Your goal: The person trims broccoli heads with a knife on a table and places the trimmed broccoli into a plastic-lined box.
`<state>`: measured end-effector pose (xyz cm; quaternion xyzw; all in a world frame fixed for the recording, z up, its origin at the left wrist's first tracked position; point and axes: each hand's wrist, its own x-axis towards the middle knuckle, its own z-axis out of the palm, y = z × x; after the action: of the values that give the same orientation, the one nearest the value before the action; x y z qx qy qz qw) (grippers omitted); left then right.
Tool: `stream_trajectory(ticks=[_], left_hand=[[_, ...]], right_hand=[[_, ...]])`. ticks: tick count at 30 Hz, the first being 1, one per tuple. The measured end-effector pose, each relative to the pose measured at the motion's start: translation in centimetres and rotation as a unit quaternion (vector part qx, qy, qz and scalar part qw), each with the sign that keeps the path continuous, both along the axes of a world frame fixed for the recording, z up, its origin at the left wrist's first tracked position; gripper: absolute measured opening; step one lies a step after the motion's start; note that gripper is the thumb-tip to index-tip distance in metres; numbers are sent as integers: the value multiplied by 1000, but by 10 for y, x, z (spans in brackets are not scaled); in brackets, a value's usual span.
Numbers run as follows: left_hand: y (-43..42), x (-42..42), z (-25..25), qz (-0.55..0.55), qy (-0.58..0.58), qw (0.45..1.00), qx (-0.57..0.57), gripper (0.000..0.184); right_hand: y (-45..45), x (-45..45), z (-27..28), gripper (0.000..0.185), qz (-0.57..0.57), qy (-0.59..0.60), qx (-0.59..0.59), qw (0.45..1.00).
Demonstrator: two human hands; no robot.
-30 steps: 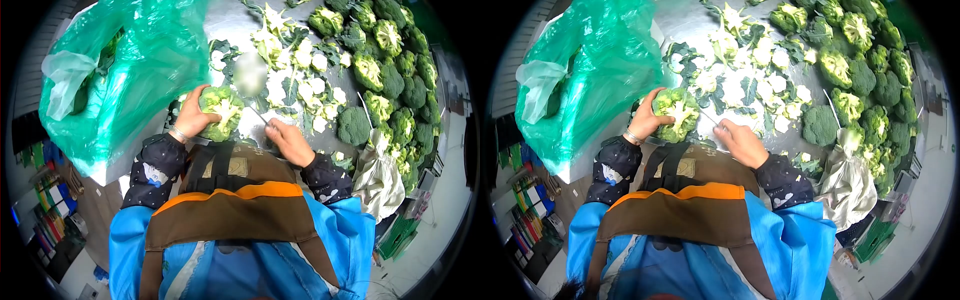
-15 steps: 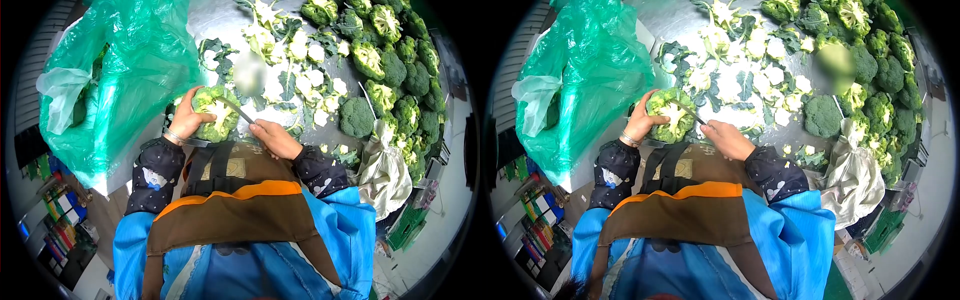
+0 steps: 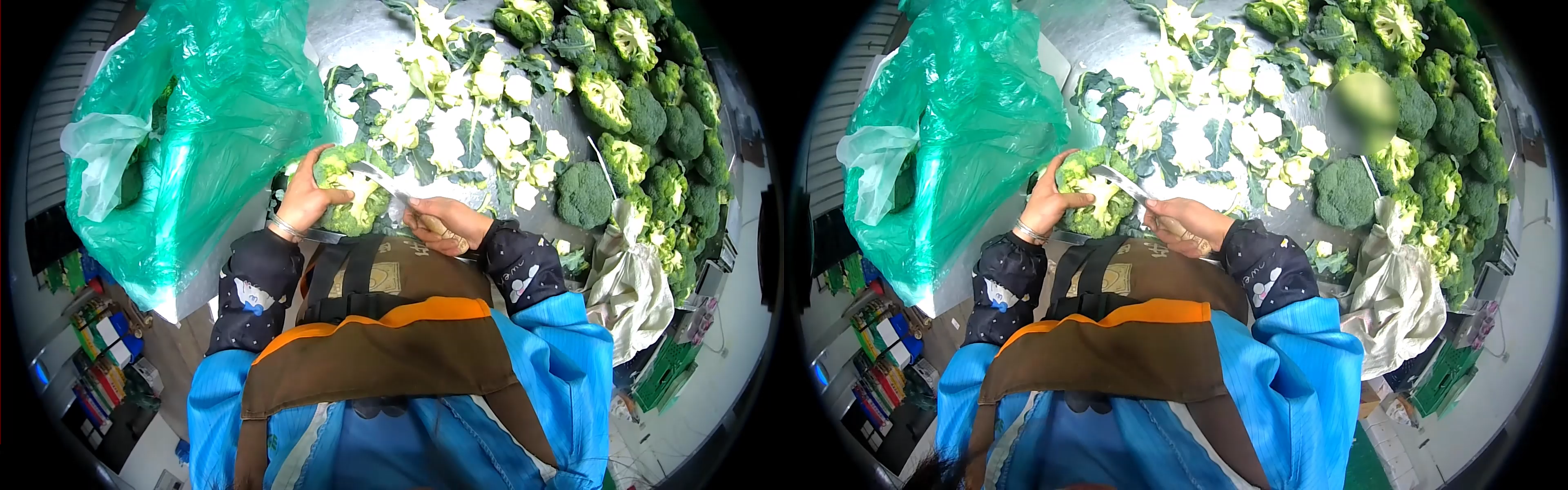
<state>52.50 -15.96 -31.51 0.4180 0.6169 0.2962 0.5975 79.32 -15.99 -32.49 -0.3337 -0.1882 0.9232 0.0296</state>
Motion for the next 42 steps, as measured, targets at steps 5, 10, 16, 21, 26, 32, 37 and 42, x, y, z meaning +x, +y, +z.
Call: stream_trajectory(ticks=[5,10,16,21,26,32,37,42], left_hand=[[1,2,2,14,-33,999,-13,79],[2,3,6,19,-35,999,-24,79],[-1,-4,-15,14,19,1000,19,77],[-6,-4,-19,-1,85,995,45,80],[-4,-1,-14,-3,115,991,68,81],[-6,-2,-18,10,110,991,70,81],[-8,-4,-25,39,70,995,68,80],[-14,3,-9,40,124,983,128,80]], right_hand=[[-1,10,-20,39,-5,132,-137,982],[-1,13,-19,39,-6,159,-164,973],[18,15,8,38,-43,214,-144,965],[69,-2,20,36,-262,-166,162,937],[52,-4,38,34,-250,-176,298,904],[36,2,52,34,-324,-165,303,881],[7,9,37,34,-170,-314,435,827],[-44,11,15,21,7,-336,649,683]])
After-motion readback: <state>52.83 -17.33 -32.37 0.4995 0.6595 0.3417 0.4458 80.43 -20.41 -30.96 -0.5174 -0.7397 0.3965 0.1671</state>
